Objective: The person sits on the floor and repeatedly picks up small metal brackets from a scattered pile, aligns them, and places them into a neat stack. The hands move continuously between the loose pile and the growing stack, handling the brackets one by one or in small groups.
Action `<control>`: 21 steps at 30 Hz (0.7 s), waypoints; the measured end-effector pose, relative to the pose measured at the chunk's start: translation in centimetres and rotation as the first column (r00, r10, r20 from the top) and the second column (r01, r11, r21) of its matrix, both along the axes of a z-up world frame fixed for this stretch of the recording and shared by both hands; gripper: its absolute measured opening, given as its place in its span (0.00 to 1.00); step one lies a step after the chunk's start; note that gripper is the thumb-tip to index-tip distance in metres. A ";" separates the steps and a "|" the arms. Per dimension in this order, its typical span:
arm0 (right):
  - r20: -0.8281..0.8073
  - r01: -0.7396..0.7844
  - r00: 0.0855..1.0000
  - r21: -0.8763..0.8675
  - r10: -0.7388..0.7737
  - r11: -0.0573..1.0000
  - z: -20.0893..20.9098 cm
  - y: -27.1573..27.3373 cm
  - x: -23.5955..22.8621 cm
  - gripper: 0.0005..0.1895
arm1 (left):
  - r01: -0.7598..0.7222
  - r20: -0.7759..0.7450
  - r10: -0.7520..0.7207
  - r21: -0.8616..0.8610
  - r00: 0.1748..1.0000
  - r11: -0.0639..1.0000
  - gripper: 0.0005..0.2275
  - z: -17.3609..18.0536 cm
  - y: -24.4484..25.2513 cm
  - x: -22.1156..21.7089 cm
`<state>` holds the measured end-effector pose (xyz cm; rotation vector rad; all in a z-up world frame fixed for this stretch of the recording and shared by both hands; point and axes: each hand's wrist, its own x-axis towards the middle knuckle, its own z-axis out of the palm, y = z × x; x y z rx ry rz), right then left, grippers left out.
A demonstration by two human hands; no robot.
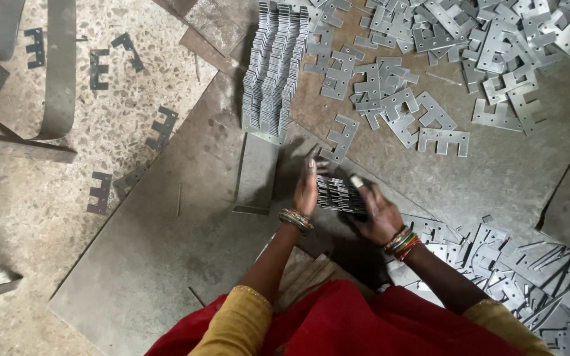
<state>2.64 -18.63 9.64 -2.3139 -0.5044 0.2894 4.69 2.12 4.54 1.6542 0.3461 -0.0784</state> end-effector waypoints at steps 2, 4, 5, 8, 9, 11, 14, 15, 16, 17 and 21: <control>-0.070 0.161 0.985 0.034 -0.158 0.986 0.6 0.5 0.0 0.57 | 0.006 -0.033 -0.005 0.035 0.999 0.999 0.27 0.2 0.0 -0.5; 0.061 0.164 0.983 0.143 -0.174 0.976 1.2 1.1 -0.1 0.61 | -0.036 0.002 0.036 0.038 0.999 0.999 0.27 1.2 -0.6 -0.6; 0.230 0.068 0.966 0.220 -0.120 0.973 1.4 1.3 -0.2 0.63 | -0.045 -0.038 0.039 -0.162 0.999 0.986 0.28 2.0 -0.8 -0.7; 0.235 0.034 0.968 0.228 -0.089 0.973 1.6 1.8 -0.2 0.67 | -0.053 -0.125 -0.017 -0.530 0.992 0.846 0.31 4.8 -0.6 -0.4; 0.143 0.068 0.985 0.197 -0.097 0.978 1.6 1.7 -0.7 0.68 | -0.021 -0.139 -0.063 -0.532 0.988 0.847 0.32 5.6 -0.5 -0.7; 0.198 0.026 0.977 0.239 -0.075 0.971 1.7 1.5 -0.8 0.67 | 0.033 -0.119 -0.117 -0.547 0.986 0.837 0.33 7.2 -0.4 -1.1; -0.127 0.166 0.980 0.078 -0.156 0.983 1.6 0.9 1.1 0.66 | 0.076 -0.043 -0.125 -0.587 0.991 0.806 0.34 8.4 0.0 -0.8; -0.312 0.214 0.926 -0.035 -0.214 0.976 1.5 0.9 0.9 0.65 | 0.071 -0.054 -0.129 -0.606 0.990 0.792 0.35 8.3 0.1 -1.3; -0.202 0.200 0.961 0.032 -0.190 0.979 1.5 0.9 0.6 0.68 | 0.069 -0.063 -0.138 -0.625 0.988 0.778 0.36 8.2 0.1 -1.7; -0.089 0.177 0.982 0.097 -0.169 0.979 1.4 1.1 0.3 0.70 | 0.042 -0.074 -0.106 -0.588 0.992 0.808 0.36 8.0 -0.1 -1.9; -0.120 0.115 0.986 0.010 -0.113 0.993 1.8 1.3 -0.4 0.71 | -0.040 -0.084 -0.010 -0.567 0.996 0.823 0.36 7.8 -1.7 0.1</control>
